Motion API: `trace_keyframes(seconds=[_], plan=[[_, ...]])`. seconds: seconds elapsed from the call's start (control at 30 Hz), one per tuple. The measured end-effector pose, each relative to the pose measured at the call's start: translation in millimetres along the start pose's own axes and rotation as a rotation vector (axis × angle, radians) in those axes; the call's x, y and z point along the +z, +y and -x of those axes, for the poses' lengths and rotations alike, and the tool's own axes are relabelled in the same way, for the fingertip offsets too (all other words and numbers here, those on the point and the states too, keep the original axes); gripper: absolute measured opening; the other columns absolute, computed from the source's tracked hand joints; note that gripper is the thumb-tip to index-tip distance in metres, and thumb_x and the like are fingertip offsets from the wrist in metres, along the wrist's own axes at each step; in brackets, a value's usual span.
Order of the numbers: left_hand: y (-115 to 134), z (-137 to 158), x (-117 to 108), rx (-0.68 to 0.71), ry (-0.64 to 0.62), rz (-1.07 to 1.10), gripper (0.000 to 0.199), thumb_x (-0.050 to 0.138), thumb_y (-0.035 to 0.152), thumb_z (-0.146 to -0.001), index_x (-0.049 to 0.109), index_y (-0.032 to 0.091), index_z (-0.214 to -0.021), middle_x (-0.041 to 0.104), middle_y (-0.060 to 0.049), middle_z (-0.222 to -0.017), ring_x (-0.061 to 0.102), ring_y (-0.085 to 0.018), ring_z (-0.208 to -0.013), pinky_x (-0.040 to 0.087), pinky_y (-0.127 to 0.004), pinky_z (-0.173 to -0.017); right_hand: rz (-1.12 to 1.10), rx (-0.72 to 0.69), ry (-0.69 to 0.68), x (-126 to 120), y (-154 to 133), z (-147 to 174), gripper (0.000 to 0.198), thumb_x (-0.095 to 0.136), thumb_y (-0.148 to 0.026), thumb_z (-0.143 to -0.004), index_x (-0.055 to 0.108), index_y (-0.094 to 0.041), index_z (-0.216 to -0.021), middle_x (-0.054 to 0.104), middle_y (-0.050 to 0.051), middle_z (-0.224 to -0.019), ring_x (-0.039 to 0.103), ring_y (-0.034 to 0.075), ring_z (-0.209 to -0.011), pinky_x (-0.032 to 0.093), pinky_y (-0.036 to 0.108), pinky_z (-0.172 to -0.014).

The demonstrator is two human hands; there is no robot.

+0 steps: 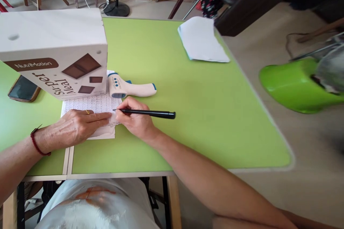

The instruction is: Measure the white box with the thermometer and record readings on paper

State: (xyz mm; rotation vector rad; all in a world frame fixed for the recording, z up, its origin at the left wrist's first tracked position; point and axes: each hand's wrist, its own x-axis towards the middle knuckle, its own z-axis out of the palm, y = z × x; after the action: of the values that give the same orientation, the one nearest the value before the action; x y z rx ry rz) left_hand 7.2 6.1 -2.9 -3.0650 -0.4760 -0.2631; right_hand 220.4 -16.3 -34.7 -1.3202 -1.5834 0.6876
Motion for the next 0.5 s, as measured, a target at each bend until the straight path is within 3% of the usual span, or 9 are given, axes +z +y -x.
trace_keyframes(seconds=[0.17, 0.5], plan=[[0.8, -0.7, 3.6, -0.008, 0.028, -0.004, 0.033, 0.040, 0.003, -0.088, 0.065, 0.013, -0.108, 0.065, -0.005, -0.128, 0.063, -0.017, -0.069, 0.049, -0.030, -0.050, 0.033, -0.072, -0.033, -0.2, 2.9, 0.5, 0.010, 0.059, -0.020, -0.073, 0.054, -0.023, -0.064, 0.056, -0.005, -0.051, 0.046, 0.010, -0.045, 0.037, 0.024, -0.044], [1.6, -1.5, 3.2, -0.020, -0.001, -0.010, 0.034, 0.043, 0.003, -0.086, 0.065, 0.014, -0.109, 0.065, -0.005, -0.128, 0.063, -0.016, -0.070, 0.048, -0.030, -0.051, 0.065, -0.106, -0.063, -0.1, 3.8, 1.0, 0.010, 0.057, -0.018, -0.074, 0.053, -0.023, -0.065, 0.055, -0.005, -0.054, 0.045, 0.009, -0.046, 0.036, 0.023, -0.044]])
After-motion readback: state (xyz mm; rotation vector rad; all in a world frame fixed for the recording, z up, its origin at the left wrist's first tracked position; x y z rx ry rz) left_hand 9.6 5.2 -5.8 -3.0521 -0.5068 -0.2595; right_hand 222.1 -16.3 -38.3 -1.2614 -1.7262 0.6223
